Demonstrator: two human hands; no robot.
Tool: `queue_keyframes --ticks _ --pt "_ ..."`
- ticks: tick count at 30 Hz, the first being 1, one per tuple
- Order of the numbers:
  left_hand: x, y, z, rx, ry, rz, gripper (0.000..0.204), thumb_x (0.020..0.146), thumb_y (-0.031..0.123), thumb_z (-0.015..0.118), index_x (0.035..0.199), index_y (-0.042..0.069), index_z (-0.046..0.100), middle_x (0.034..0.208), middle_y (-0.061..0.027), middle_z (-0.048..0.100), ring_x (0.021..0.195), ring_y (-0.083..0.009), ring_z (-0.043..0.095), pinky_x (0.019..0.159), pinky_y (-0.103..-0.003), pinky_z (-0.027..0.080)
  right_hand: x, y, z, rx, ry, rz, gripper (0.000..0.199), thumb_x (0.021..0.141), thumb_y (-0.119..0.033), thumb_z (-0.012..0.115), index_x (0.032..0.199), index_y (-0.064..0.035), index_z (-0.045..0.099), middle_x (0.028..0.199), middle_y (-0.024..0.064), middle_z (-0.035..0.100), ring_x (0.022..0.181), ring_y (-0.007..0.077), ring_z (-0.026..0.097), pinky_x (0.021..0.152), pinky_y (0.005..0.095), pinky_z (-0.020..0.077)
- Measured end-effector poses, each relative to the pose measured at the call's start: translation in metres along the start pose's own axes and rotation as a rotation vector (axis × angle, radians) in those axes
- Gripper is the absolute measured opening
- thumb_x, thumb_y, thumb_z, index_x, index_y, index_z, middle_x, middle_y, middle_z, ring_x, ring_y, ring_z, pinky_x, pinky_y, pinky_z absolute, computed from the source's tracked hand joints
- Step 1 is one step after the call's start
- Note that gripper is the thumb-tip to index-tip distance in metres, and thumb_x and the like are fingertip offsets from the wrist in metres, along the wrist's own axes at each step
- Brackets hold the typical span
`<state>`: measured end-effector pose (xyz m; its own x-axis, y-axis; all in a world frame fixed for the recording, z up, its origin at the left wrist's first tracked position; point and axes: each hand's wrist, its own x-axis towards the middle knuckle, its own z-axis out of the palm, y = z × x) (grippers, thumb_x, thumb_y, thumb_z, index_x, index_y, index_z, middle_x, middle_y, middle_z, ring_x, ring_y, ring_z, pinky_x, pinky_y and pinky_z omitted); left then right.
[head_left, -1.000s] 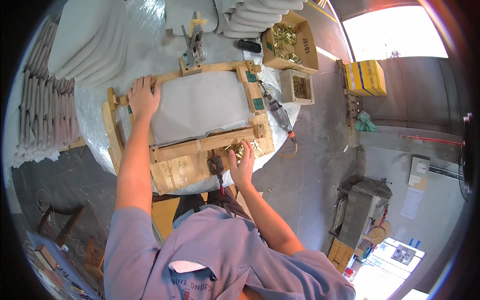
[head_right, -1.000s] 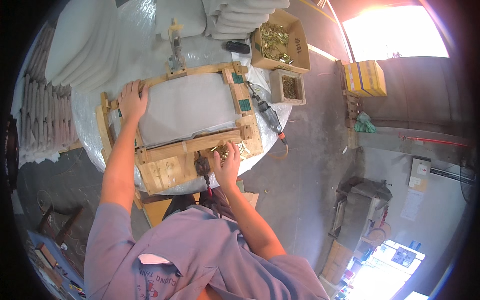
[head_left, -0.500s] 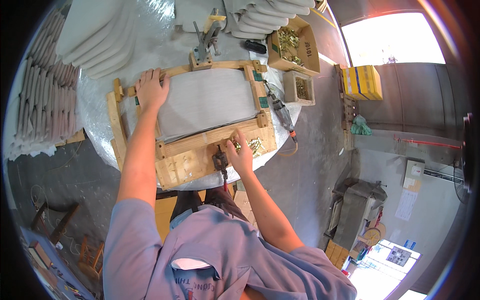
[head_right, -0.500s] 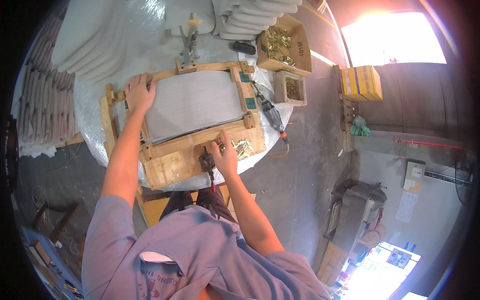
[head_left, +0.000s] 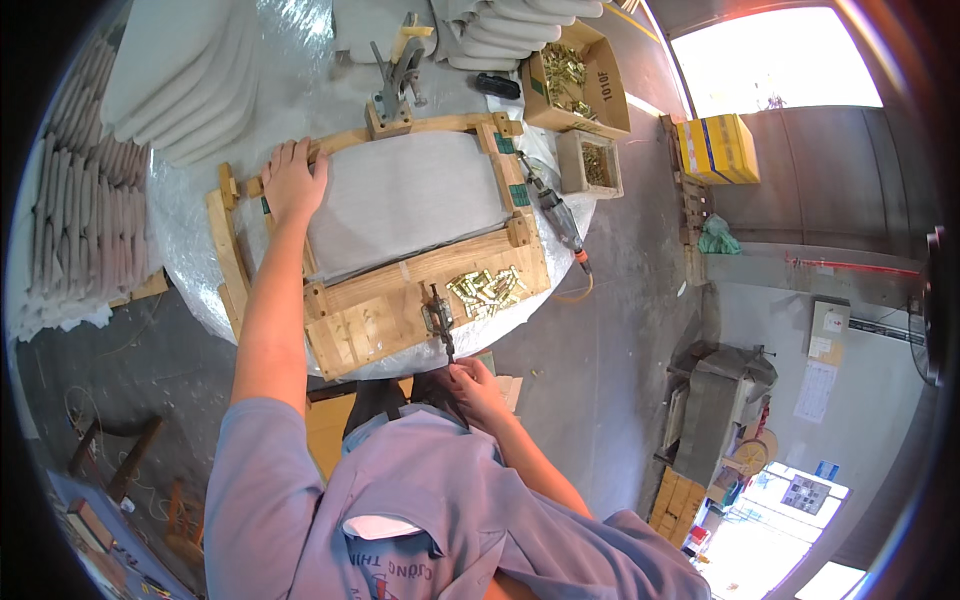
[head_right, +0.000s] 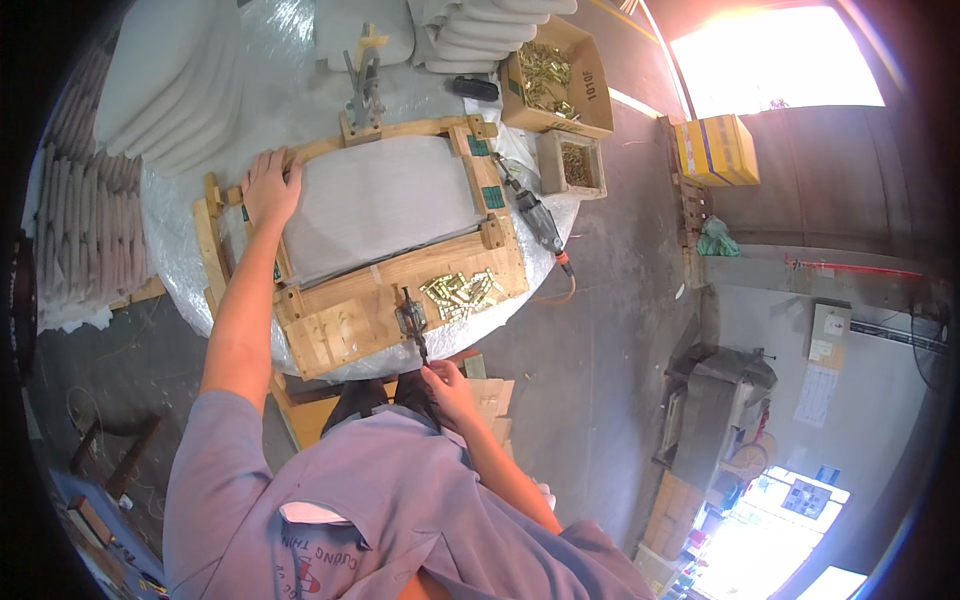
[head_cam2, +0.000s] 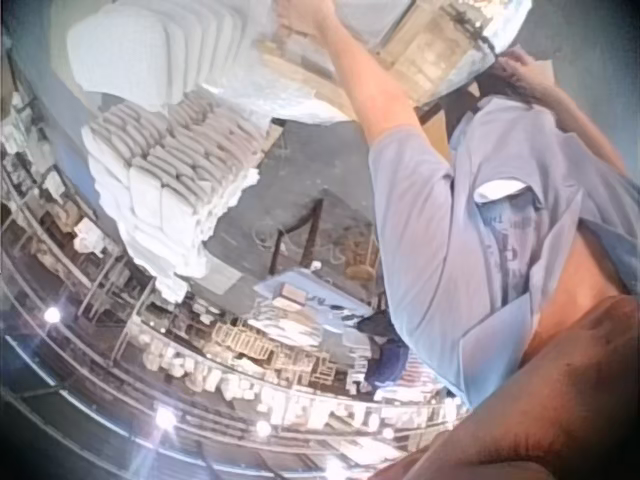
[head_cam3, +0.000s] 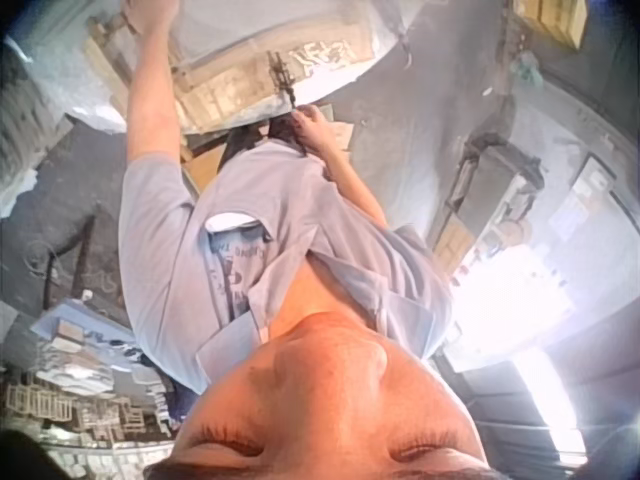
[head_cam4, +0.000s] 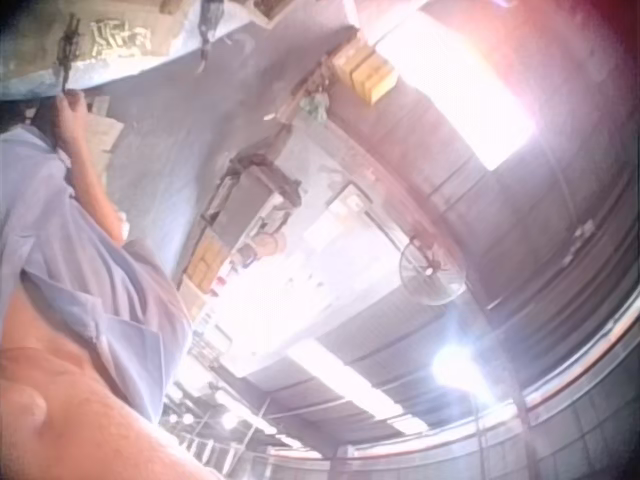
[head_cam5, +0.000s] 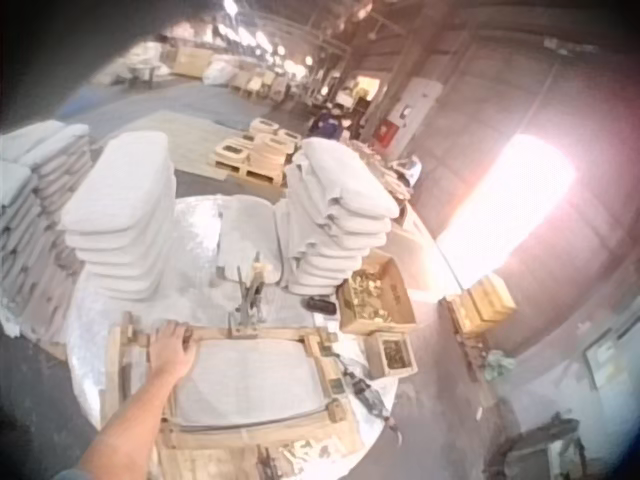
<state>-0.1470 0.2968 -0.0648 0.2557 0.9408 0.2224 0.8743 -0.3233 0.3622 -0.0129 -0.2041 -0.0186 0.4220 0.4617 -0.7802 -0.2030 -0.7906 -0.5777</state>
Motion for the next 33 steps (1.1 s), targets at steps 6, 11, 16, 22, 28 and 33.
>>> queue_keyframes --ticks 6,11,16,22,28,33 --pt "0.001 -0.001 0.000 0.051 -0.012 0.008 0.053 0.108 0.049 0.053 0.146 0.015 0.067 0.152 -0.0088 0.064 0.149 -0.0290 0.049 0.124 -0.050 0.034 0.013 -0.032 -0.007 -0.151 -0.119 0.065 0.070 0.101 -0.053 0.074 0.142 0.0013 0.062 0.118 0.0116 0.069 0.107 0.0194 0.064 0.093 0.0333 0.0532" --pt "0.000 0.013 -0.004 0.009 -0.018 -0.010 0.052 0.108 0.047 0.053 0.146 0.014 0.067 0.151 -0.0104 0.064 0.149 -0.0300 0.049 0.124 -0.051 0.033 0.039 -0.027 -0.030 -0.221 -0.335 0.197 0.054 0.101 -0.057 0.072 0.111 -0.0042 0.069 0.095 0.0024 0.067 0.083 0.0112 0.061 0.074 0.0281 0.0509" --pt "-0.002 0.006 -0.003 0.003 -0.005 -0.005 0.052 0.107 0.045 0.055 0.146 0.013 0.067 0.151 -0.0108 0.064 0.149 -0.0308 0.050 0.125 -0.051 0.033 0.025 -0.059 -0.022 0.227 -0.346 0.292 0.059 0.100 -0.056 0.074 0.116 -0.0002 0.067 0.091 0.0064 0.070 0.081 0.0171 0.069 0.072 0.0339 0.0567" --pt "-0.003 0.008 -0.005 0.028 -0.010 -0.029 0.051 0.107 0.045 0.057 0.145 0.013 0.066 0.152 -0.0100 0.064 0.149 -0.0301 0.050 0.124 -0.051 0.034 -0.004 -0.099 0.018 -0.487 0.254 -0.228 0.048 0.101 -0.045 0.074 0.134 -0.0119 0.066 0.079 0.0126 0.071 0.079 0.0315 0.071 0.071 0.0487 0.0560" --pt "0.001 0.006 -0.001 0.011 -0.006 -0.006 0.050 0.107 0.044 0.056 0.146 0.015 0.066 0.152 -0.0112 0.064 0.150 -0.0305 0.050 0.127 -0.051 0.032 -0.005 -0.102 0.036 -0.631 0.522 -0.432 0.040 0.102 -0.039 0.070 0.137 -0.0205 0.068 0.069 0.0067 0.068 0.077 0.0318 0.071 0.068 0.0491 0.0561" --pt "-0.001 0.009 -0.001 0.007 -0.001 -0.012 0.050 0.107 0.044 0.056 0.146 0.016 0.066 0.152 -0.0113 0.064 0.150 -0.0309 0.050 0.126 -0.051 0.032 0.002 -0.107 0.026 -0.766 0.392 -0.358 0.024 0.100 -0.033 0.069 0.118 -0.0237 0.081 0.070 0.0098 0.072 0.074 0.0348 0.074 0.067 0.0495 0.0580"
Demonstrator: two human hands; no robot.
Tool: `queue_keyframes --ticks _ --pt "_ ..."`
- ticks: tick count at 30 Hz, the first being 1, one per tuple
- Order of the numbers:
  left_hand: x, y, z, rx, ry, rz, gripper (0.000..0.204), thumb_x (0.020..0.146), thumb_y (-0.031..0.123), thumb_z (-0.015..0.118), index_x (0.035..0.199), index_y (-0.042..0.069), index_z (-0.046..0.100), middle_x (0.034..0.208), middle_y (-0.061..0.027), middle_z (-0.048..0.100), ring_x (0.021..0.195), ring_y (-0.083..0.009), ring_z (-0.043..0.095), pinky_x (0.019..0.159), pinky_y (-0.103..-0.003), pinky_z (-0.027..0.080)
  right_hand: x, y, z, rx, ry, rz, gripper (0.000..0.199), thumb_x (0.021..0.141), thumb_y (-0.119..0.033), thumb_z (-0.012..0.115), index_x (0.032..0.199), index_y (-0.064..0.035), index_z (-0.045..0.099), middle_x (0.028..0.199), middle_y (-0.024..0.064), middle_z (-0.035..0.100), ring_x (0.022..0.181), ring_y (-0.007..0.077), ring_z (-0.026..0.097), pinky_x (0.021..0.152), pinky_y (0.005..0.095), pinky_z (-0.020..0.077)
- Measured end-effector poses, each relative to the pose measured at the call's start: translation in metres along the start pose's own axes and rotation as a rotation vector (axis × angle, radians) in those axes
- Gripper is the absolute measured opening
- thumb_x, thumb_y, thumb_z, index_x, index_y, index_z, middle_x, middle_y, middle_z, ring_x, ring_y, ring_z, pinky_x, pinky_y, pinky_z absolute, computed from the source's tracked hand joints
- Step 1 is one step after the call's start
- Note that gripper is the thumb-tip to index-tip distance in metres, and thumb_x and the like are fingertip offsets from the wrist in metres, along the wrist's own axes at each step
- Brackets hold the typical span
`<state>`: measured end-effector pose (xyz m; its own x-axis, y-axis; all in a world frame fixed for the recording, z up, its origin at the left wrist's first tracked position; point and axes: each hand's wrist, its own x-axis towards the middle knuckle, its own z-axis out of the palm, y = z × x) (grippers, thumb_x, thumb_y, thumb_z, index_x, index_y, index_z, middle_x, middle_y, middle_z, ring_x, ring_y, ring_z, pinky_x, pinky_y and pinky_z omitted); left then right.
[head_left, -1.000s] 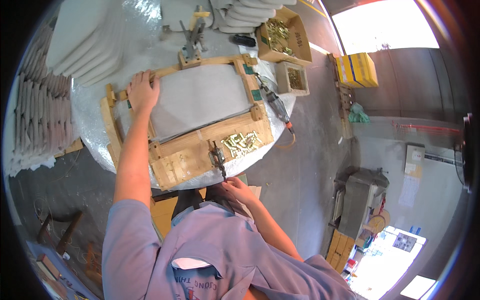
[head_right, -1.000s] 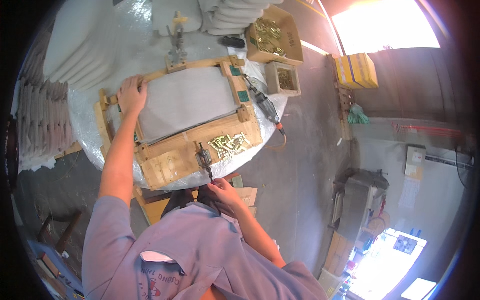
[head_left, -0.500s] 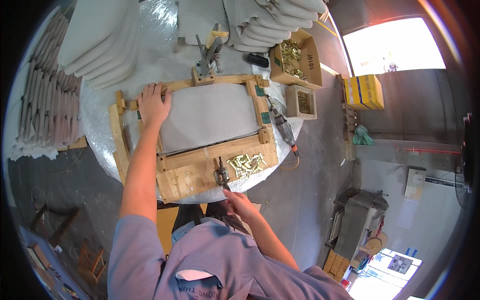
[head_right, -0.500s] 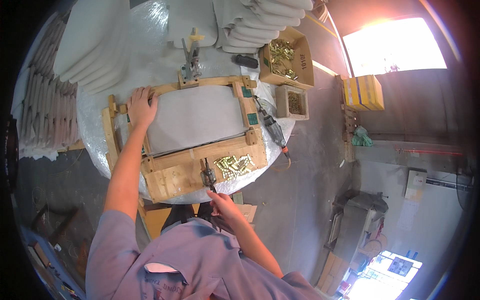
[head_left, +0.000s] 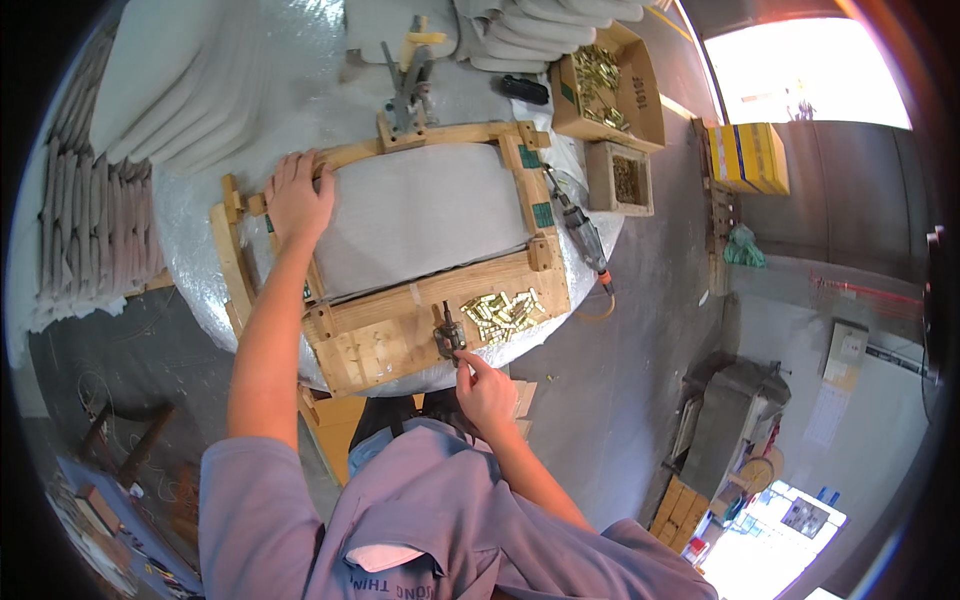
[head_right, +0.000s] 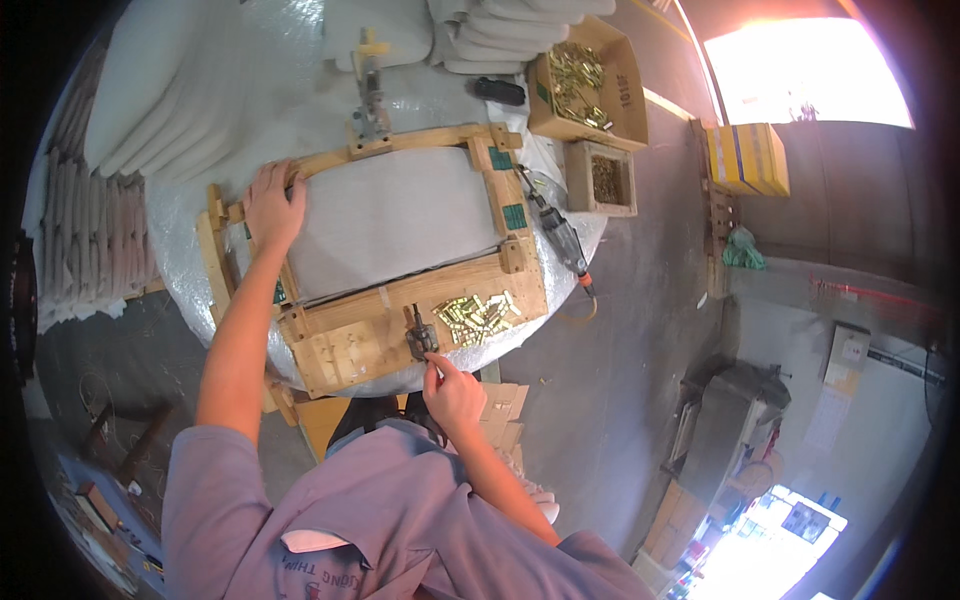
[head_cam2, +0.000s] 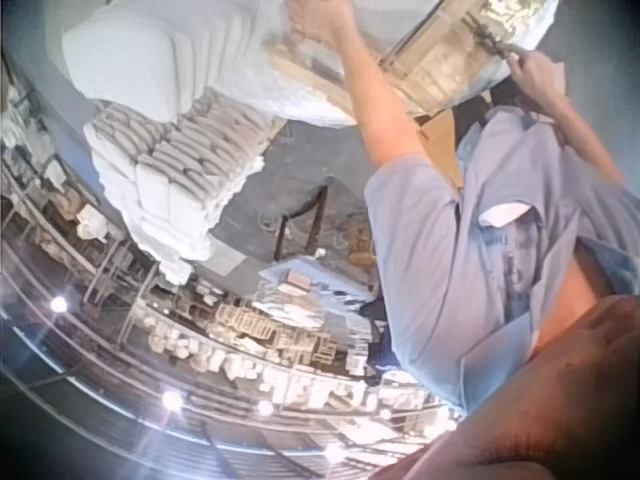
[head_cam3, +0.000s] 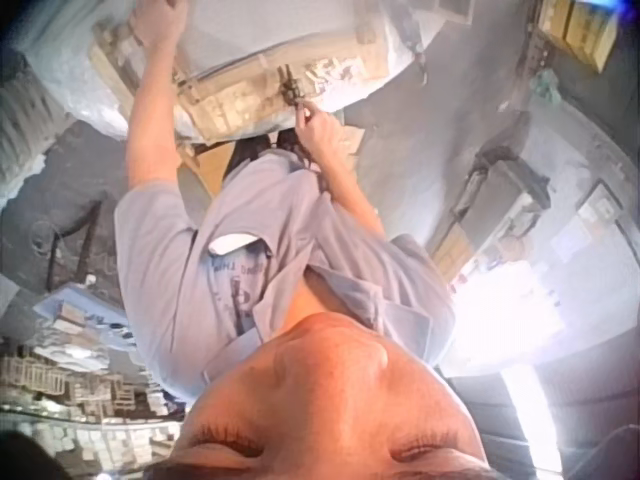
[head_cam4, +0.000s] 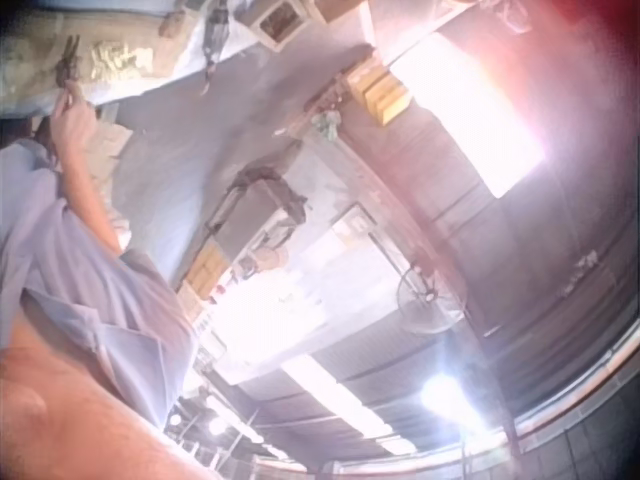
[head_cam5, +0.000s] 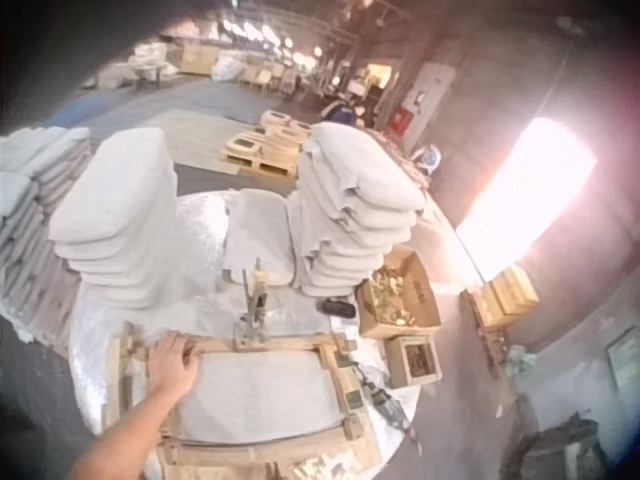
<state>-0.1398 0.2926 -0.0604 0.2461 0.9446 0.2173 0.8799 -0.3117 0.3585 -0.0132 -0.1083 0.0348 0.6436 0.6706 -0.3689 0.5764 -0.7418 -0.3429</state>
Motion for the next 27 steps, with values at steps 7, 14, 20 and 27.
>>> queue_keyframes --ticks 7,14,20,27 --pt "0.003 -0.001 0.004 0.081 -0.043 0.024 0.051 0.108 0.044 0.053 0.150 0.016 0.063 0.154 -0.0090 0.062 0.149 -0.0303 0.050 0.125 -0.051 0.032 0.002 -0.004 -0.012 0.030 -0.080 0.031 0.023 0.099 -0.032 0.067 0.110 -0.0250 0.085 0.080 0.0133 0.078 0.077 0.0369 0.077 0.068 0.0484 0.0604" --pt "-0.005 -0.009 -0.003 0.060 0.213 0.186 0.040 0.104 0.033 0.062 0.139 0.012 0.066 0.135 -0.0133 0.067 0.132 -0.0342 0.059 0.112 -0.054 0.042 0.000 0.007 -0.004 0.052 -0.135 -0.004 0.026 0.101 -0.037 0.065 0.110 -0.0247 0.086 0.090 0.0141 0.080 0.086 0.0373 0.078 0.076 0.0485 0.0615" --pt "-0.140 0.051 -0.064 -0.241 -0.183 0.694 0.032 0.099 0.033 0.070 0.121 0.010 0.067 0.117 -0.0118 0.067 0.109 -0.0338 0.063 0.094 -0.051 0.048 0.002 0.016 -0.009 0.056 -0.211 0.011 0.030 0.100 -0.042 0.066 0.113 -0.0239 0.086 0.095 0.0141 0.081 0.091 0.0380 0.078 0.083 0.0485 0.0629" --pt "-0.211 0.050 -0.064 -0.069 -0.117 0.670 0.059 0.095 0.043 0.077 0.141 0.009 0.064 0.123 -0.0089 0.063 0.117 -0.0297 0.059 0.101 -0.048 0.044 -0.008 0.032 -0.003 0.034 -0.276 -0.063 0.029 0.100 -0.041 0.065 0.115 -0.0215 0.080 0.100 0.0167 0.080 0.092 0.0399 0.078 0.082 0.0523 0.0617"
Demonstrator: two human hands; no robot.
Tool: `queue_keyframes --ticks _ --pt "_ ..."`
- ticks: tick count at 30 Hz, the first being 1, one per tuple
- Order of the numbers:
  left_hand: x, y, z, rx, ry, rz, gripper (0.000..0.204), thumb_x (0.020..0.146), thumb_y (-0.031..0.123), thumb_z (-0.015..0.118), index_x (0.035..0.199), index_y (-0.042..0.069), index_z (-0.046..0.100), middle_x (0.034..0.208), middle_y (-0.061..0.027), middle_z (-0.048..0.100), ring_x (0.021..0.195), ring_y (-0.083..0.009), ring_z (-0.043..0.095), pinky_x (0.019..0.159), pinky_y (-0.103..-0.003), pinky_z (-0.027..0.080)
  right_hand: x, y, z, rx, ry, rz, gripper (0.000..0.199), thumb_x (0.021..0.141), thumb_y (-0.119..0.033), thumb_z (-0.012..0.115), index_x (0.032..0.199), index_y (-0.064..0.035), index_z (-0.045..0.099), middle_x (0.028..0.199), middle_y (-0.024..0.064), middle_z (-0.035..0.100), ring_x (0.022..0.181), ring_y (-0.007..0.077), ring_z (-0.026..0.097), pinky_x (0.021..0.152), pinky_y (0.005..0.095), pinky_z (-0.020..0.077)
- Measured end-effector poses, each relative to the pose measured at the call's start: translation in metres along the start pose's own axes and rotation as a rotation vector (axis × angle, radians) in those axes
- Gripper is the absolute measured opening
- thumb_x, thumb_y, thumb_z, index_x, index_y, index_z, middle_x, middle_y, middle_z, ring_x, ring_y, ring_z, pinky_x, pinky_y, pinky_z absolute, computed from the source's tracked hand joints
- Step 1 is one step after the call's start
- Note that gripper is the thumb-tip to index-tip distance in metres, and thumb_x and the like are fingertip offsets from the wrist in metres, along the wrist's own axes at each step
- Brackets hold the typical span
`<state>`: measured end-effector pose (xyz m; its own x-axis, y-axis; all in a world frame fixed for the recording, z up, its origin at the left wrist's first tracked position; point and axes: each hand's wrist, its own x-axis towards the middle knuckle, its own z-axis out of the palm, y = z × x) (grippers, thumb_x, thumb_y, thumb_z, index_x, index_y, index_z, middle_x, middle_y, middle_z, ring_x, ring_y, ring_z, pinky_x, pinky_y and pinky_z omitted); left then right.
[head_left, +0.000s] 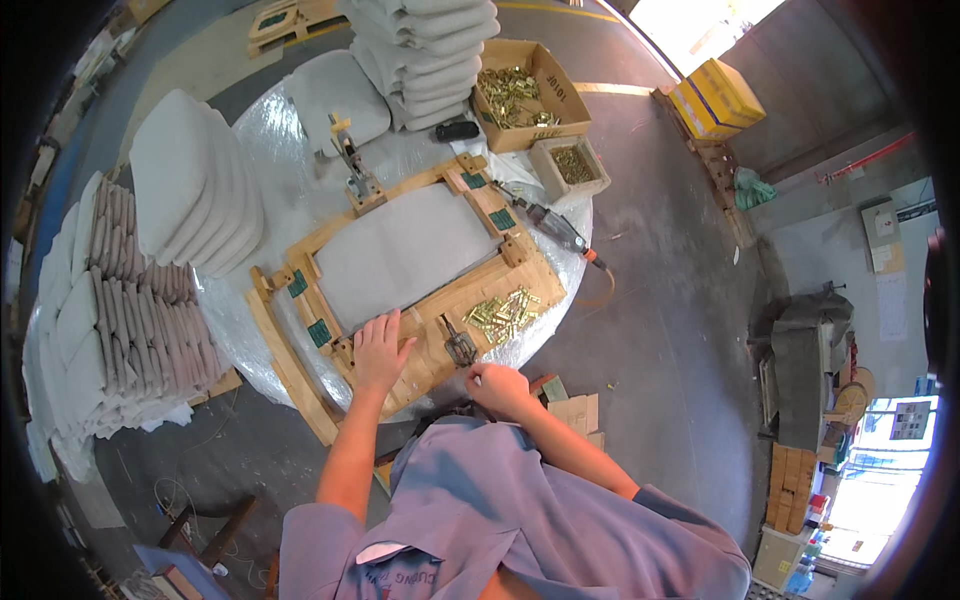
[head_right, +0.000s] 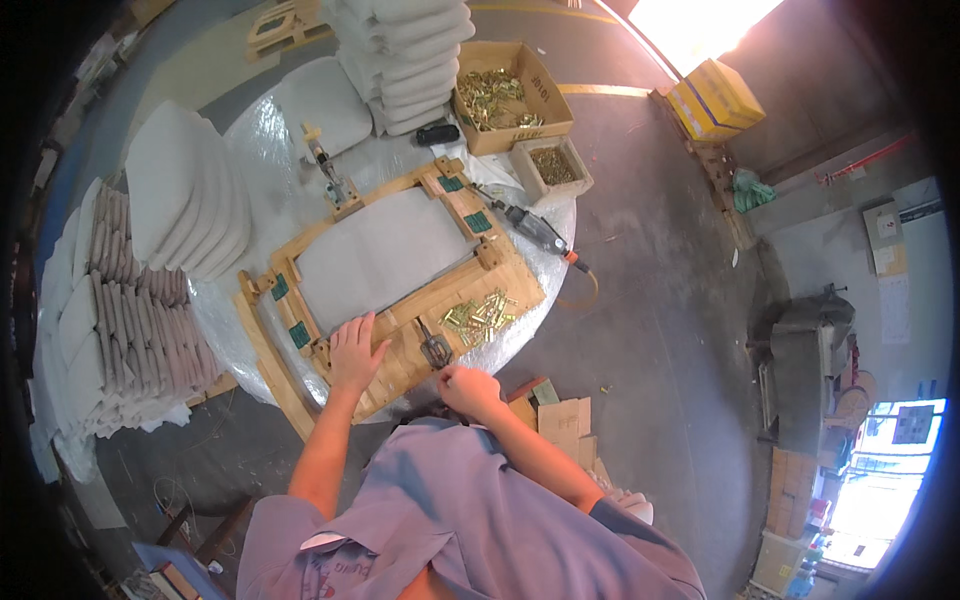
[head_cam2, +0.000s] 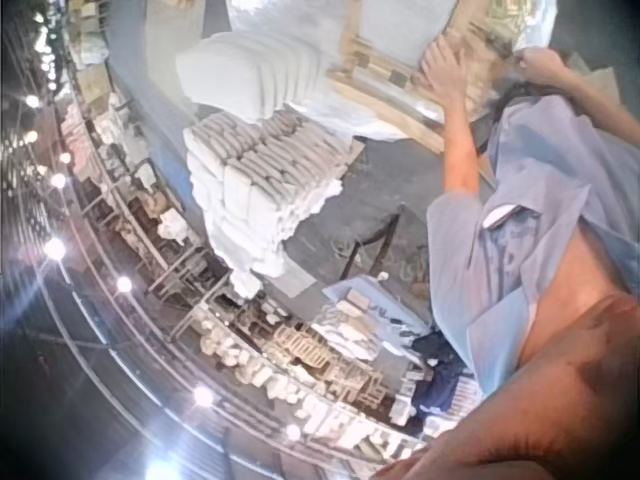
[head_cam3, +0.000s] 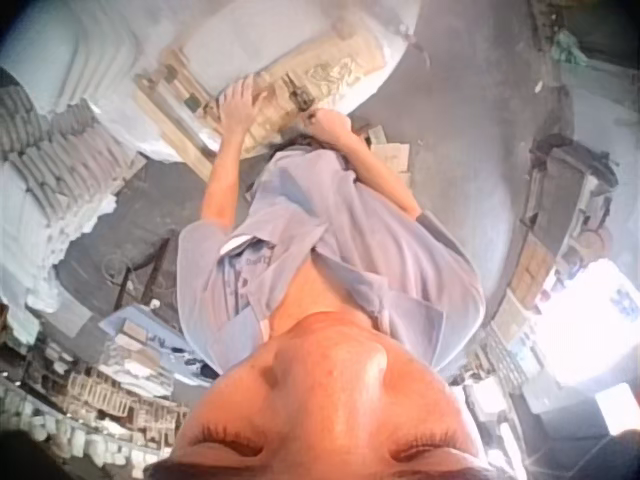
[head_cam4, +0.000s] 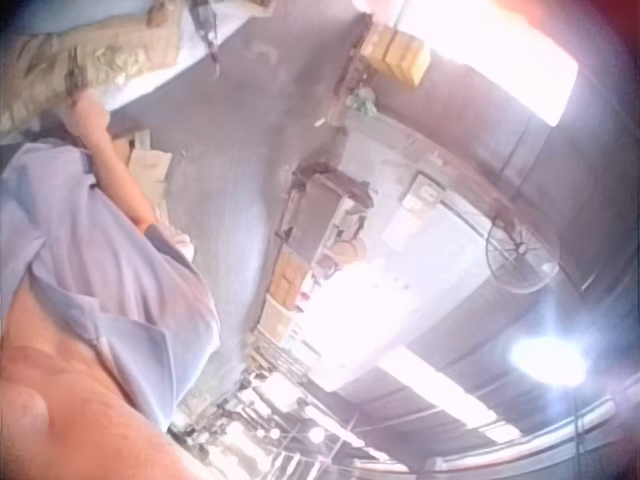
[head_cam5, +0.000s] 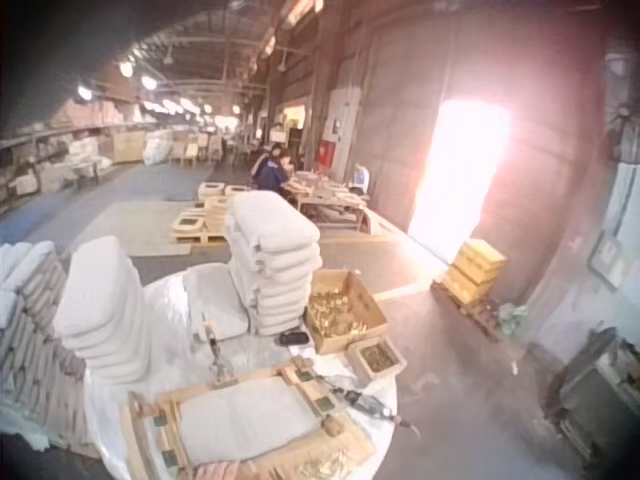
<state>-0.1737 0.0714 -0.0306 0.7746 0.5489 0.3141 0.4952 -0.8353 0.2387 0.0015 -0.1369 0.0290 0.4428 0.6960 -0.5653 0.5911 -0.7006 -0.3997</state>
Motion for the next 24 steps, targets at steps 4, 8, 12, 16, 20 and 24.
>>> queue_keyframes --ticks 4,8,12,16,20,24 --pt "-0.003 0.003 -0.001 0.052 -0.096 -0.094 0.059 0.095 0.043 0.077 0.141 0.008 0.065 0.118 -0.0083 0.062 0.112 -0.0278 0.059 0.098 -0.045 0.043 -0.023 0.016 0.006 0.057 0.021 -0.099 0.025 0.099 -0.038 0.065 0.115 -0.0204 0.073 0.094 0.0173 0.079 0.091 0.0406 0.077 0.078 0.0535 0.0611" --pt "-0.010 0.005 -0.004 0.081 -0.077 -0.097 0.057 0.094 0.040 0.078 0.139 0.008 0.066 0.117 -0.0080 0.061 0.110 -0.0275 0.058 0.095 -0.046 0.042 -0.041 0.001 -0.003 -0.049 0.217 -0.169 0.020 0.097 -0.033 0.071 0.113 -0.0224 0.070 0.095 0.0135 0.075 0.096 0.0356 0.074 0.075 0.0497 0.0598" --pt "-0.003 0.006 -0.007 0.060 -0.085 -0.114 0.057 0.095 0.038 0.077 0.140 0.008 0.063 0.132 -0.0108 0.060 0.120 -0.0299 0.057 0.098 -0.048 0.042 -0.040 -0.013 -0.003 -0.024 0.505 -0.351 0.019 0.093 -0.030 0.078 0.108 -0.0217 0.068 0.103 0.0067 0.066 0.099 0.0310 0.068 0.073 0.0462 0.0592" --pt "0.002 0.007 -0.005 0.080 -0.044 -0.121 0.059 0.094 0.037 0.078 0.143 0.007 0.060 0.146 -0.0139 0.056 0.129 -0.0330 0.055 0.100 -0.050 0.043 -0.009 -0.033 0.005 0.078 0.518 -0.666 0.025 0.089 -0.027 0.082 0.103 -0.0141 0.066 0.102 0.0054 0.064 0.093 0.0290 0.069 0.068 0.0415 0.0589" --pt "0.002 0.008 -0.002 0.074 -0.051 -0.156 0.059 0.092 0.035 0.079 0.140 0.008 0.060 0.147 -0.0145 0.055 0.129 -0.0337 0.056 0.100 -0.052 0.044 0.028 -0.044 -0.010 0.100 0.611 -0.775 0.019 0.093 -0.026 0.078 0.099 -0.0137 0.065 0.093 0.0060 0.062 0.089 0.0284 0.068 0.068 0.0415 0.0591" --pt "0.011 0.000 -0.005 0.032 -0.065 -0.144 0.058 0.090 0.036 0.081 0.136 0.008 0.060 0.146 -0.0147 0.056 0.128 -0.0345 0.057 0.099 -0.053 0.044 0.074 -0.074 -0.024 0.175 0.598 -0.769 0.019 0.093 -0.026 0.077 0.098 -0.0133 0.064 0.088 0.0075 0.065 0.083 0.0301 0.070 0.066 0.0429 0.0588"
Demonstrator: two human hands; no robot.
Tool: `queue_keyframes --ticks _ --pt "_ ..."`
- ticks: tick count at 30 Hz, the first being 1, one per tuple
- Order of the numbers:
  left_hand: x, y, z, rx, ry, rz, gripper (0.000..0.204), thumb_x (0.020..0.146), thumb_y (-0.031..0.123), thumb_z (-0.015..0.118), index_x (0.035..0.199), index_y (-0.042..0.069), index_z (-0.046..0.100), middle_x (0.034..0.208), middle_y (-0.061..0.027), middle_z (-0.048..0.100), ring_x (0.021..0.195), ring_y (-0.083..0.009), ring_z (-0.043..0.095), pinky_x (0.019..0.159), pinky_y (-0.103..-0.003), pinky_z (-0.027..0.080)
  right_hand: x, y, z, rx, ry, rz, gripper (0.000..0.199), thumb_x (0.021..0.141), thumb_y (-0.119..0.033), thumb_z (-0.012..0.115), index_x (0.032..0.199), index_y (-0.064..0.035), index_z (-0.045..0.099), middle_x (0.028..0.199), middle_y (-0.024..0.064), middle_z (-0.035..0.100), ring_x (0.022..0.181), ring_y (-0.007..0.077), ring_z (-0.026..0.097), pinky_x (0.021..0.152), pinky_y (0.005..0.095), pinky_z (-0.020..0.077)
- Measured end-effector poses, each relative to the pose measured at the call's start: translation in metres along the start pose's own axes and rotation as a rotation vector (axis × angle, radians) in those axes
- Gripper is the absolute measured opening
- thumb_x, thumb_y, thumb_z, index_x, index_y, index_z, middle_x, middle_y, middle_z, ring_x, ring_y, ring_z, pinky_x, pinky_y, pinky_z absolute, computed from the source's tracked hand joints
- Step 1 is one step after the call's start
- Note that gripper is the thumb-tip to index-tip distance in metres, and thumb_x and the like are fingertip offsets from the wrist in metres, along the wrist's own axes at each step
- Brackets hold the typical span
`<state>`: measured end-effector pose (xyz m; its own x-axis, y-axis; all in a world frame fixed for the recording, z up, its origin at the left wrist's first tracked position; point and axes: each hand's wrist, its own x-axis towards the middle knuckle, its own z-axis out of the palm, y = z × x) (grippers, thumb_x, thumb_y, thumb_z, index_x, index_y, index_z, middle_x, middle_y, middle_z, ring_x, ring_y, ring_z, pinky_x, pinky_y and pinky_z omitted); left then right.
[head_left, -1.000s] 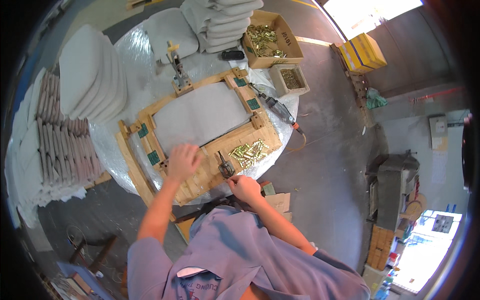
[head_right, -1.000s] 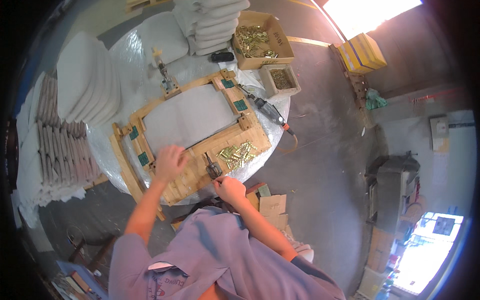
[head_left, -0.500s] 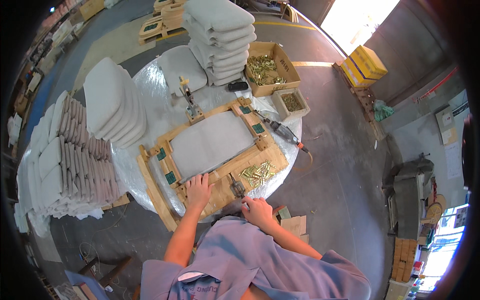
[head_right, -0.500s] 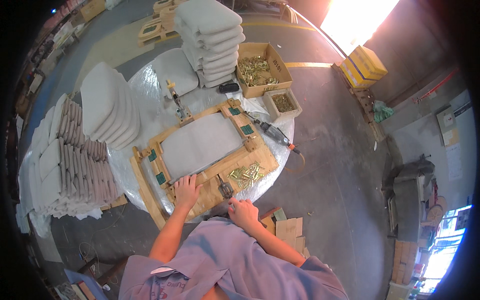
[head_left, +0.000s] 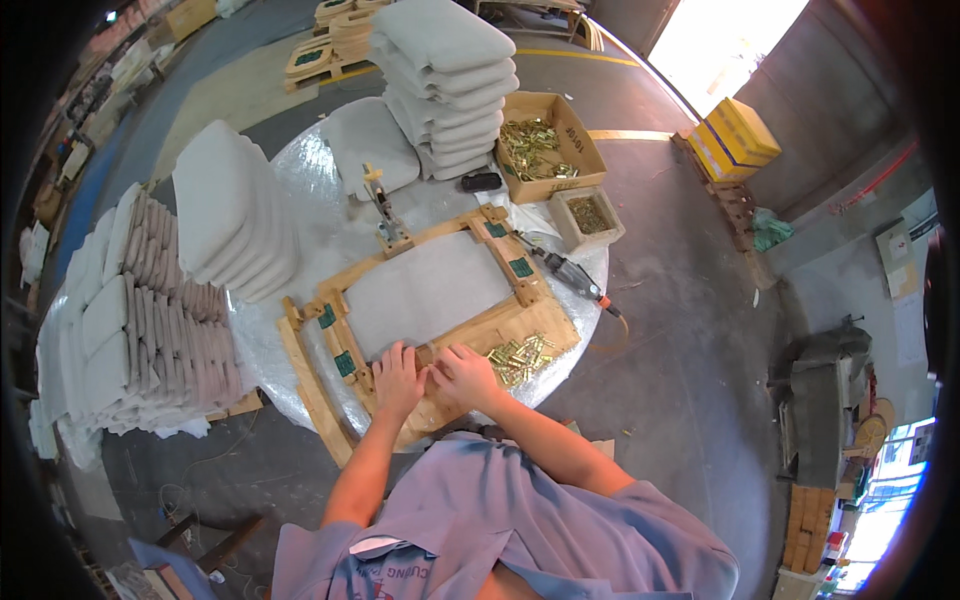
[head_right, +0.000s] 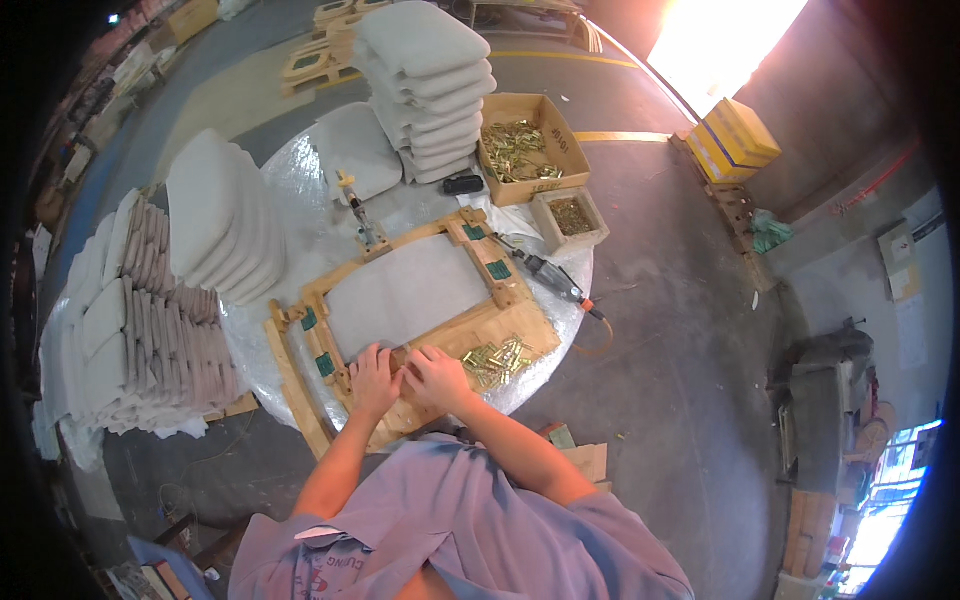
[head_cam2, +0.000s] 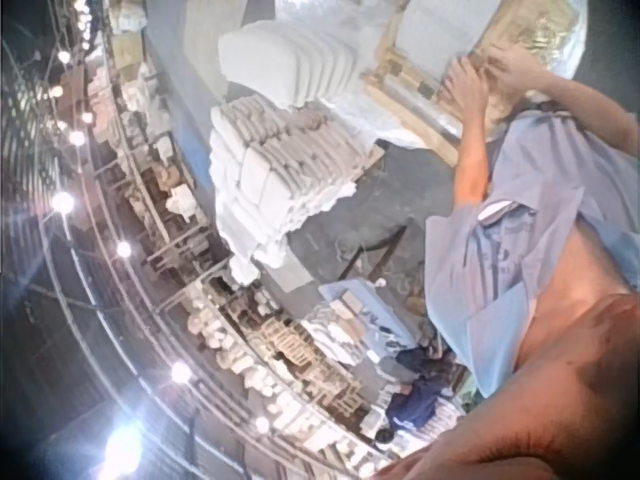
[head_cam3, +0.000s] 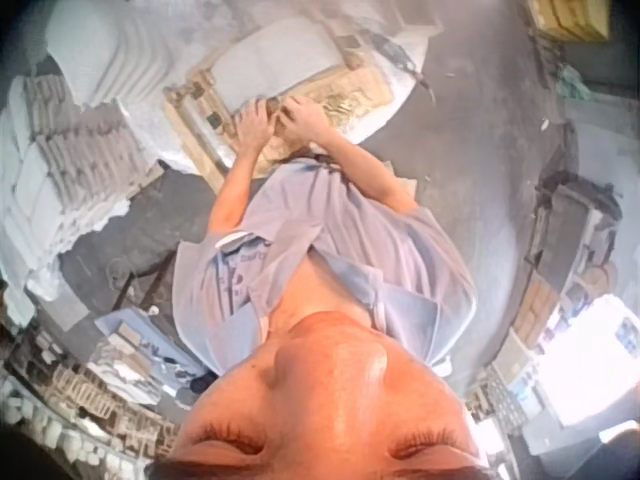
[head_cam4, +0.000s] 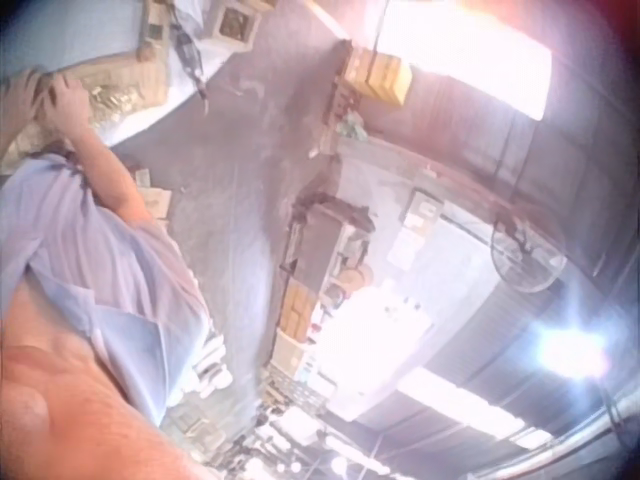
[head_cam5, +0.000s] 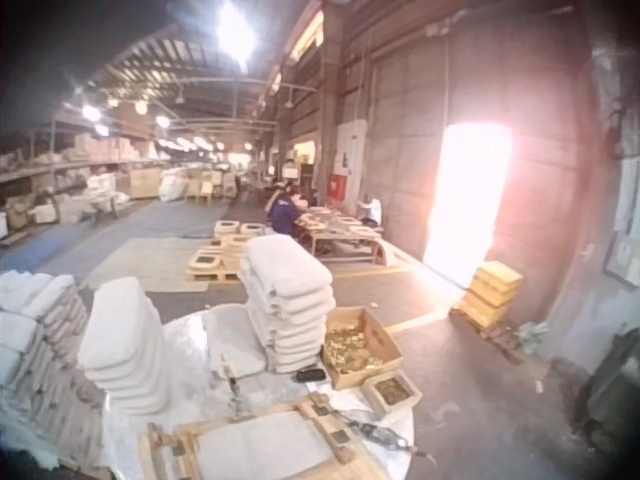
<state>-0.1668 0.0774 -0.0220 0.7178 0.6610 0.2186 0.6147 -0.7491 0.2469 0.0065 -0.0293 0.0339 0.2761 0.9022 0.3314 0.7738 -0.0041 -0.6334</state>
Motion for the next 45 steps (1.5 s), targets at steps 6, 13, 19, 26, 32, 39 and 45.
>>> queue_keyframes --ticks 6,13,19,26,32,39,45 --pt "0.002 0.003 -0.004 0.033 -0.032 -0.028 0.058 0.085 0.036 0.085 0.131 0.009 0.061 0.145 -0.0152 0.056 0.127 -0.0356 0.057 0.097 -0.054 0.044 0.003 0.010 0.016 0.054 -0.073 0.025 0.020 0.096 -0.027 0.076 0.096 -0.0110 0.064 0.079 0.0076 0.070 0.069 0.0326 0.072 0.062 0.0440 0.0579" --pt "0.014 0.014 -0.010 0.058 -0.126 -0.073 0.054 0.083 0.035 0.086 0.123 0.009 0.062 0.145 -0.0161 0.055 0.125 -0.0357 0.057 0.096 -0.055 0.044 0.011 0.028 0.033 0.106 -0.140 0.104 0.024 0.099 -0.033 0.073 0.101 -0.0114 0.063 0.076 0.0112 0.073 0.067 0.0373 0.072 0.060 0.0487 0.0573" --pt "0.012 0.013 -0.006 0.086 -0.101 -0.052 0.057 0.085 0.040 0.084 0.128 0.010 0.061 0.141 -0.0151 0.054 0.124 -0.0363 0.057 0.099 -0.058 0.045 0.020 0.030 0.042 -0.007 -0.165 0.206 0.027 0.102 -0.038 0.071 0.104 -0.0121 0.063 0.079 0.0126 0.075 0.074 0.0394 0.074 0.066 0.0514 0.0586" --pt "0.018 0.006 -0.020 -0.089 -0.179 -0.136 0.058 0.090 0.043 0.081 0.132 0.009 0.062 0.135 -0.0147 0.057 0.127 -0.0371 0.058 0.105 -0.056 0.045 0.019 0.028 0.037 0.128 -0.093 0.292 0.030 0.102 -0.040 0.072 0.099 -0.0100 0.067 0.077 0.0138 0.073 0.073 0.0393 0.073 0.066 0.0500 0.0572" --pt "0.047 -0.053 -0.017 -0.024 0.161 -0.217 0.063 0.102 0.051 0.067 0.146 0.006 0.058 0.153 -0.0199 0.052 0.145 -0.0408 0.049 0.120 -0.057 0.036 0.016 0.019 0.032 0.104 -0.115 0.345 0.030 0.102 -0.037 0.072 0.097 -0.0082 0.067 0.075 0.0138 0.073 0.072 0.0376 0.073 0.066 0.0480 0.0569" --pt "0.087 -0.105 -0.013 -0.170 0.169 -0.302 0.082 0.104 0.056 0.062 0.161 0.001 0.042 0.169 -0.0253 0.040 0.159 -0.0429 0.033 0.132 -0.057 0.024 0.017 0.025 0.036 0.095 -0.182 0.342 0.031 0.102 -0.038 0.071 0.098 -0.0077 0.069 0.078 0.0145 0.075 0.073 0.0368 0.074 0.066 0.0474 0.0569" --pt "0.097 -0.109 -0.008 -0.281 0.165 -0.326 0.087 0.103 0.059 0.061 0.163 0.000 0.040 0.172 -0.0250 0.037 0.163 -0.0418 0.028 0.134 -0.055 0.020 0.025 0.028 0.035 0.164 -0.182 0.359 0.031 0.102 -0.035 0.074 0.097 -0.0056 0.070 0.074 0.0134 0.072 0.066 0.0298 0.072 0.064 0.0421 0.0557"
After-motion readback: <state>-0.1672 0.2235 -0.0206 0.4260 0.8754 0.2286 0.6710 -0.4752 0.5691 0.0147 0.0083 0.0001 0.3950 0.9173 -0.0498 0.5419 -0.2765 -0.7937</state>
